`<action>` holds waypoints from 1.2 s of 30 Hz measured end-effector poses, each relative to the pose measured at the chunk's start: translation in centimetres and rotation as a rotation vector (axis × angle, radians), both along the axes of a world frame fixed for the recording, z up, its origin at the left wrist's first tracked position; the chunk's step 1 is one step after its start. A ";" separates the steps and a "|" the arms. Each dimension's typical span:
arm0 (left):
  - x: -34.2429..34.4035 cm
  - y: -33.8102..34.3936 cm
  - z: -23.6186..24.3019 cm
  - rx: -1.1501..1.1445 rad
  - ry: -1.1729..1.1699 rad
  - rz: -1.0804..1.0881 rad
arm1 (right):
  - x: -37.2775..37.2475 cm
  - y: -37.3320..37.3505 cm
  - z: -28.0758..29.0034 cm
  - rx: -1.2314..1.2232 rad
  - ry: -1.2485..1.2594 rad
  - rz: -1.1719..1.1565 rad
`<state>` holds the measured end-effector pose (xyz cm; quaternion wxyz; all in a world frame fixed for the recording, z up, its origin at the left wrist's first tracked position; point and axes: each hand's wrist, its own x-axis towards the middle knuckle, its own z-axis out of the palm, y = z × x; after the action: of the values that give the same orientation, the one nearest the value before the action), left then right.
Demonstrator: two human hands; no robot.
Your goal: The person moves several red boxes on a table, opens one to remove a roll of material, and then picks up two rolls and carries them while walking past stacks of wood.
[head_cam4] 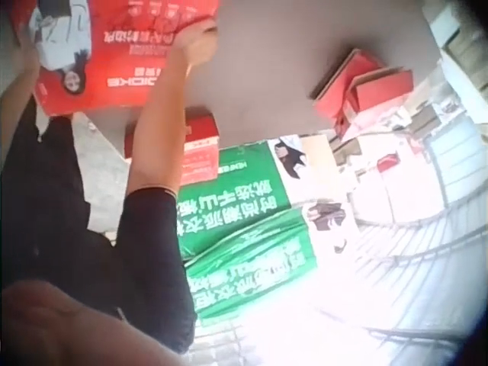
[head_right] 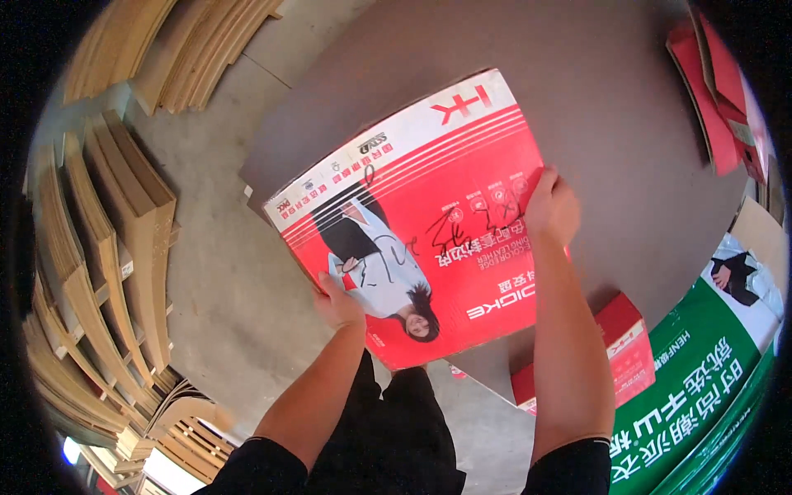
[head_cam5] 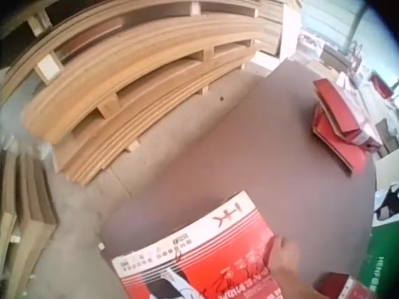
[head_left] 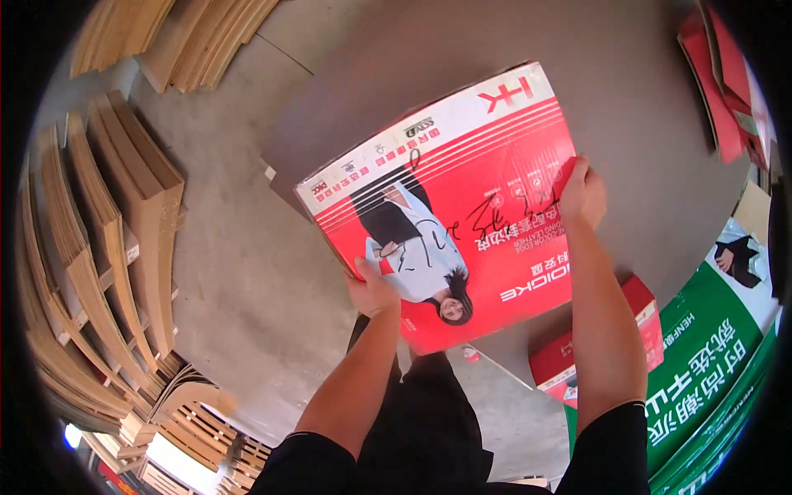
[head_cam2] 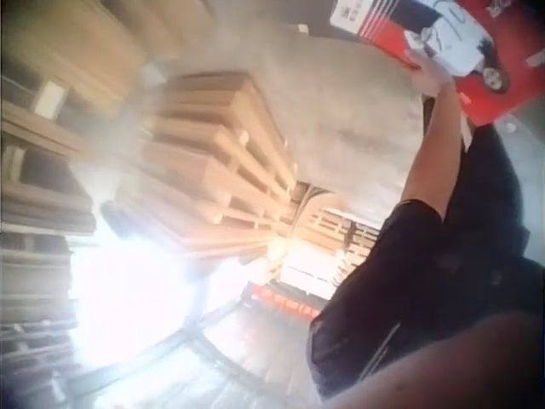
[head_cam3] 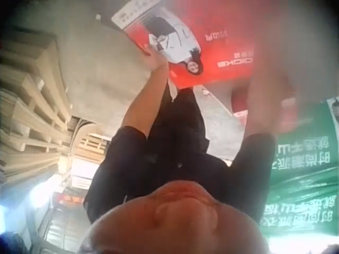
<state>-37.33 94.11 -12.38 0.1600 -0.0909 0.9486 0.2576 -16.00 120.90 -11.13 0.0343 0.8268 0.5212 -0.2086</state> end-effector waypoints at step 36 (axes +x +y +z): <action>-8.3 0.4 1.0 -0.006 0.077 -1.022 | 6.5 -31.3 -1.7 0.285 0.194 -0.636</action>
<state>-45.60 94.48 -11.38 0.2302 0.3938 0.8777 0.1468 -9.49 89.57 -12.83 -0.1974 0.9205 0.2624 -0.2117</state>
